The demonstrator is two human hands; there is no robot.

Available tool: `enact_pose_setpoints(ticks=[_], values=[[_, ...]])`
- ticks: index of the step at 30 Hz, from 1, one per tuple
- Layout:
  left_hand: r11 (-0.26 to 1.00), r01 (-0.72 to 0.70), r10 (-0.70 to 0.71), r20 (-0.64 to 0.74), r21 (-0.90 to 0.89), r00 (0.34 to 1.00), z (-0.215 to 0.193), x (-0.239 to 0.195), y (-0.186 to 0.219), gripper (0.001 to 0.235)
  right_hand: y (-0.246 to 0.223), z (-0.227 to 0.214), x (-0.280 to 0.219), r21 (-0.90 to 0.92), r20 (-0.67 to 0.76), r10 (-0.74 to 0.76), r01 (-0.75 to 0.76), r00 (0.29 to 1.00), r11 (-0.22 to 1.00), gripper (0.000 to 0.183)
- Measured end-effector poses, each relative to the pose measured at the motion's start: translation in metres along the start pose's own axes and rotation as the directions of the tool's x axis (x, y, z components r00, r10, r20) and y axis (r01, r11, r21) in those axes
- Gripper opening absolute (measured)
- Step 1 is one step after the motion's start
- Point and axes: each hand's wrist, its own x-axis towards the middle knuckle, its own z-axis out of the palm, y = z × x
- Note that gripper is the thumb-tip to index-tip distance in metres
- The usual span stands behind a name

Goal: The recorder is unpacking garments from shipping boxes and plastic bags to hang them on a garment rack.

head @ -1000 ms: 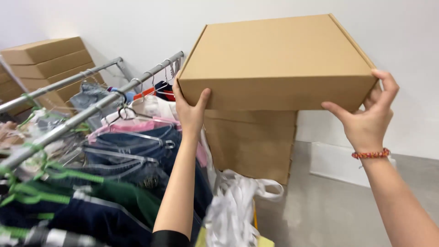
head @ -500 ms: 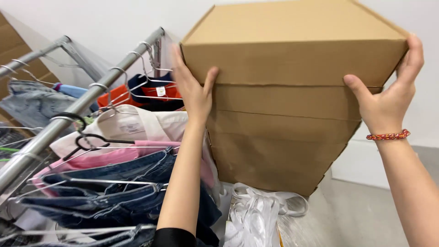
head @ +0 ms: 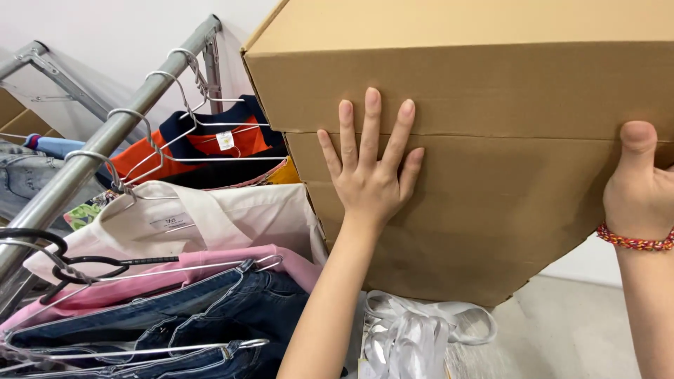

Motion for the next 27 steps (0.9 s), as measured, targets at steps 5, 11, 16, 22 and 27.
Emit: enact_pose_setpoints(ticks=[5,11,16,22,27], values=[[0.999,-0.026,0.026,0.024,-0.028,0.999,-0.004,0.002,0.008,0.059,0.006,0.005,-0.003,0.02,-0.101,0.059,-0.057,0.993,0.998,0.038],[0.998,-0.047,0.044,0.111,0.029,0.993,0.003,-0.006,0.015,0.06,-0.013,0.011,0.018,0.159,-0.198,0.156,-0.125,0.968,0.979,0.048],[1.0,0.004,-0.011,0.209,0.031,0.978,0.011,-0.021,0.026,0.069,-0.028,0.02,0.007,0.089,-0.223,0.261,-0.247,0.939,0.965,0.065],[0.999,0.033,-0.024,0.373,-0.019,0.927,0.012,-0.1,0.067,0.069,-0.049,-0.011,-0.063,-0.169,0.043,0.535,-0.522,0.844,0.836,0.089],[0.988,0.151,-0.119,0.517,-0.021,0.848,-0.012,-0.143,0.114,0.084,-0.058,-0.093,-0.123,-0.332,0.351,0.853,-0.8,0.387,0.5,0.083]])
